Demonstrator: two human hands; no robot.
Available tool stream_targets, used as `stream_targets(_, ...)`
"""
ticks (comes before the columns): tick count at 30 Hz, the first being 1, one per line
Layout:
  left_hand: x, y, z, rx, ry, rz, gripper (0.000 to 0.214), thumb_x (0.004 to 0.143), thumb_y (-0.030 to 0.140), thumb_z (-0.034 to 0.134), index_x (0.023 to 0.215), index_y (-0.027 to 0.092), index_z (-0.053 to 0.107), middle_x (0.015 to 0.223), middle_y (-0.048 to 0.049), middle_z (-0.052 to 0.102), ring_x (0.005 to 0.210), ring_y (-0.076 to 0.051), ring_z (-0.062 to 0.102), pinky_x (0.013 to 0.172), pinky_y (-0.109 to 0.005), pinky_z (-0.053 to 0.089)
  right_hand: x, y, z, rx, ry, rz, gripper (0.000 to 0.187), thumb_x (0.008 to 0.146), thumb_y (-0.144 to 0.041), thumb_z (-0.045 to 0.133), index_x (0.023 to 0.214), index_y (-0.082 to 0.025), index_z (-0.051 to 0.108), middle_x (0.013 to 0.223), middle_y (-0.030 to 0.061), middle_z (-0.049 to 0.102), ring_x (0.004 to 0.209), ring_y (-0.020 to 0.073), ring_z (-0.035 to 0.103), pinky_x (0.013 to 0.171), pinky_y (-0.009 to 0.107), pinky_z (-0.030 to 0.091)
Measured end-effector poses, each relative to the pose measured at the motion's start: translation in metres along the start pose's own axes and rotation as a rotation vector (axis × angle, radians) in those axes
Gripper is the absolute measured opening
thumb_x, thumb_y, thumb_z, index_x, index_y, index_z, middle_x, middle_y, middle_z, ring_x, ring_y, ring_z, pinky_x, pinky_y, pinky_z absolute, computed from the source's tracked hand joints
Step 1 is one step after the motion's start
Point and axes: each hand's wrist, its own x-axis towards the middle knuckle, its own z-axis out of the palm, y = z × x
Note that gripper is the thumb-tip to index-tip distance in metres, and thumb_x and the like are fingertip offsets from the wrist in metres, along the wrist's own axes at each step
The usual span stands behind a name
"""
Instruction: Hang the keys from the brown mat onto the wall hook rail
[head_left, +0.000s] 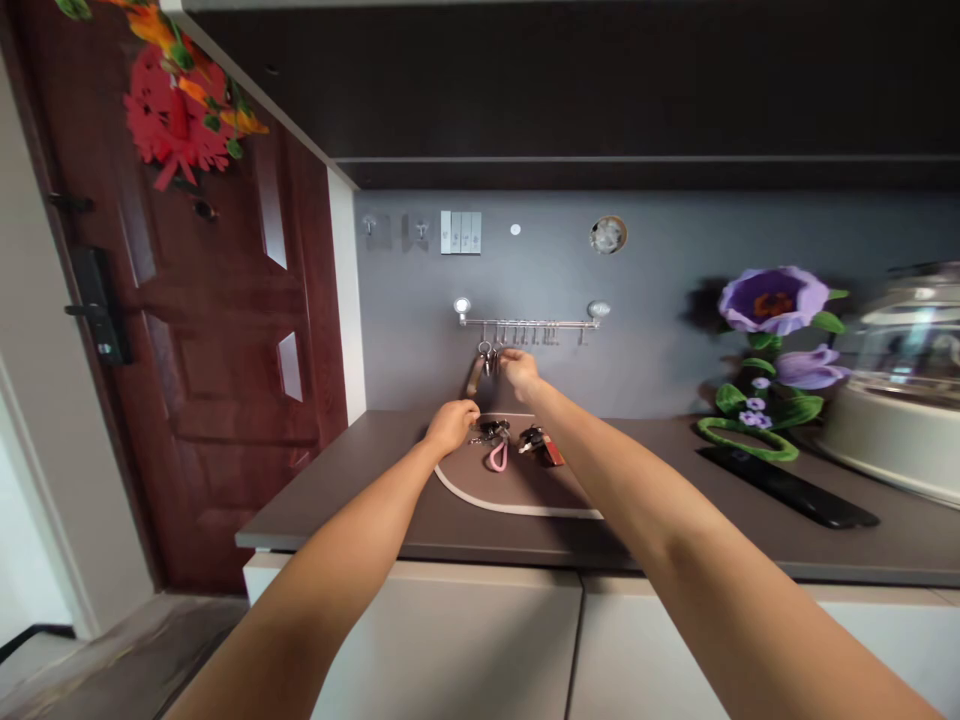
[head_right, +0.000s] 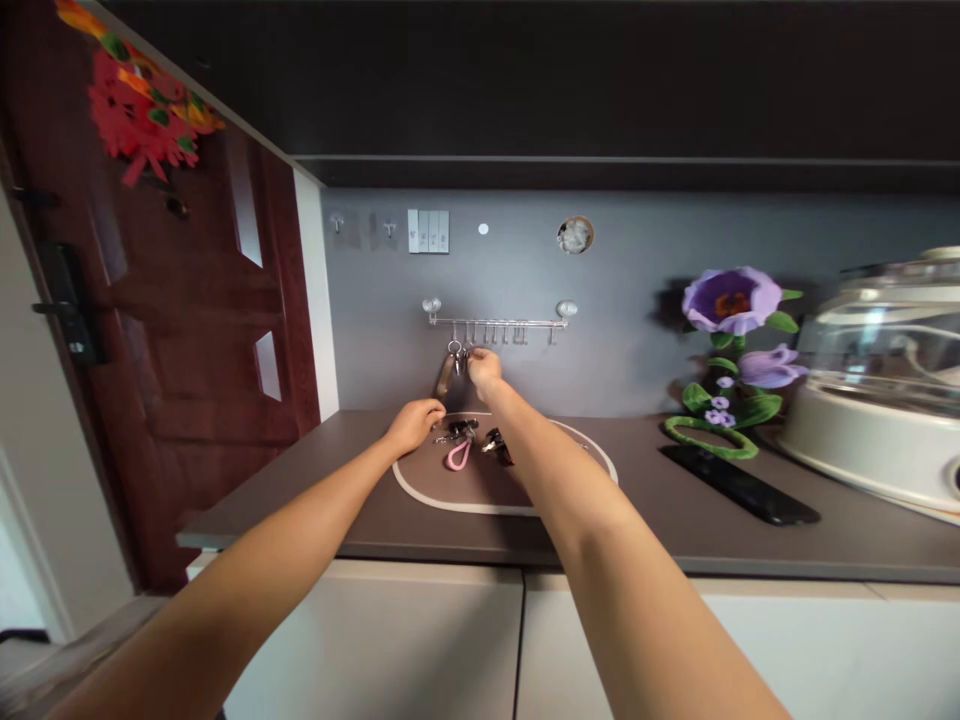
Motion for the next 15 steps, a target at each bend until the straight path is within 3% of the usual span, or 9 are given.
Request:
stream_targets(3,0.001,-0.002,0.000,0.027,0.004,-0.012,0.018,0.079,0.018,0.047,0.081,0.016,0.064,0.081,-0.0043,0.065,0.075,-0.015,0.056,0.069,-0.024,0.039,-0.015,-0.002,-0.002,-0.005,0.013,0.021,0.032,0.070,-0.005,0.049,0.100,-0.013,0.056,0.095,0.0064,0.064,0.077,0.0089,0.057,0.077,0.022,0.044)
stream_targets(9,0.000,-0.003,-0.001,0.052,-0.042,0.014,0.020,0.078,0.018,0.049,0.091,0.017,0.064,0.095,-0.0056,0.064,0.088,-0.017,0.056,0.079,-0.026,0.040,-0.047,0.014,-0.012,-0.052,-0.036,0.082,0.024,0.071,-0.009,0.047,0.094,-0.013,0.057,0.089,0.0059,0.063,0.073,0.0094,0.056,0.076,0.025,0.044)
stream_targets(15,-0.003,-0.001,0.001,0.063,-0.169,0.180,0.031,0.077,0.013,0.047,0.104,0.020,0.061,0.098,-0.0055,0.060,0.092,-0.016,0.053,0.084,-0.026,0.039,-0.072,0.038,-0.033,-0.202,-0.108,0.063,0.031,0.069,-0.003,0.044,0.096,-0.013,0.055,0.089,0.0065,0.062,0.071,0.0096,0.057,0.073,0.026,0.045)
